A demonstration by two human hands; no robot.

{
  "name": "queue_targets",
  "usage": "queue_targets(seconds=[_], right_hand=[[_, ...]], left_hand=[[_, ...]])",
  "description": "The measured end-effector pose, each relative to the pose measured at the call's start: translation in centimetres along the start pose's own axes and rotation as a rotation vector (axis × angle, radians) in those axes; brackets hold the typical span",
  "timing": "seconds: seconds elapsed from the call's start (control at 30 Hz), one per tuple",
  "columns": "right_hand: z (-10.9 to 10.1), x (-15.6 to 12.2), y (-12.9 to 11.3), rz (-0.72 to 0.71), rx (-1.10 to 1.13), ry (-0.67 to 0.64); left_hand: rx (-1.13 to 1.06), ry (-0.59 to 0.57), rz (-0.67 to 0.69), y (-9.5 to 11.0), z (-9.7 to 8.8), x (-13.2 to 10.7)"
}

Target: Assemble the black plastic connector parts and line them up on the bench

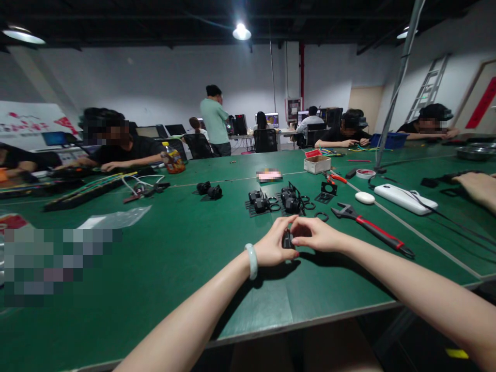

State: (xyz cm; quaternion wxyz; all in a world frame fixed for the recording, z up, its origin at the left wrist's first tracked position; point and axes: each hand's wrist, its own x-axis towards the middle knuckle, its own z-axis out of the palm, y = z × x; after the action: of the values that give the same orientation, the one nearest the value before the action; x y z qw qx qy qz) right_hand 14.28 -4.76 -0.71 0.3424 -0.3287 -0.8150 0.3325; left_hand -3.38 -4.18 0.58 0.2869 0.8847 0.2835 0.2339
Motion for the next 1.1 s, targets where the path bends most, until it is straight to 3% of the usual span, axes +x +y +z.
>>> queue_targets(seconds=[0.23,0.63,0.77,0.9,1.1], right_hand=[[0.1,0.2,0.1,0.068,0.073,-0.062],[-0.4,0.4,0.0,0.101,-0.186,-0.040],[-0.8,0.5,-0.3,0.116,-0.228,0.047],[-1.2,0.3,-0.9,0.008,-0.227,0.126],[-0.9,0.0,-1.1,-0.136,-0.219,0.013]], left_hand=[[0.005,-0.001,-0.016,0.4,-0.1,0.0],[0.004,-0.006,-0.013,0.4,-0.1,-0.1],[-0.001,-0.001,-0.011,0.5,-0.1,0.0],[-0.003,0.004,-0.014,0.4,0.0,0.0],[0.016,0.006,0.026,0.0,-0.1,0.1]])
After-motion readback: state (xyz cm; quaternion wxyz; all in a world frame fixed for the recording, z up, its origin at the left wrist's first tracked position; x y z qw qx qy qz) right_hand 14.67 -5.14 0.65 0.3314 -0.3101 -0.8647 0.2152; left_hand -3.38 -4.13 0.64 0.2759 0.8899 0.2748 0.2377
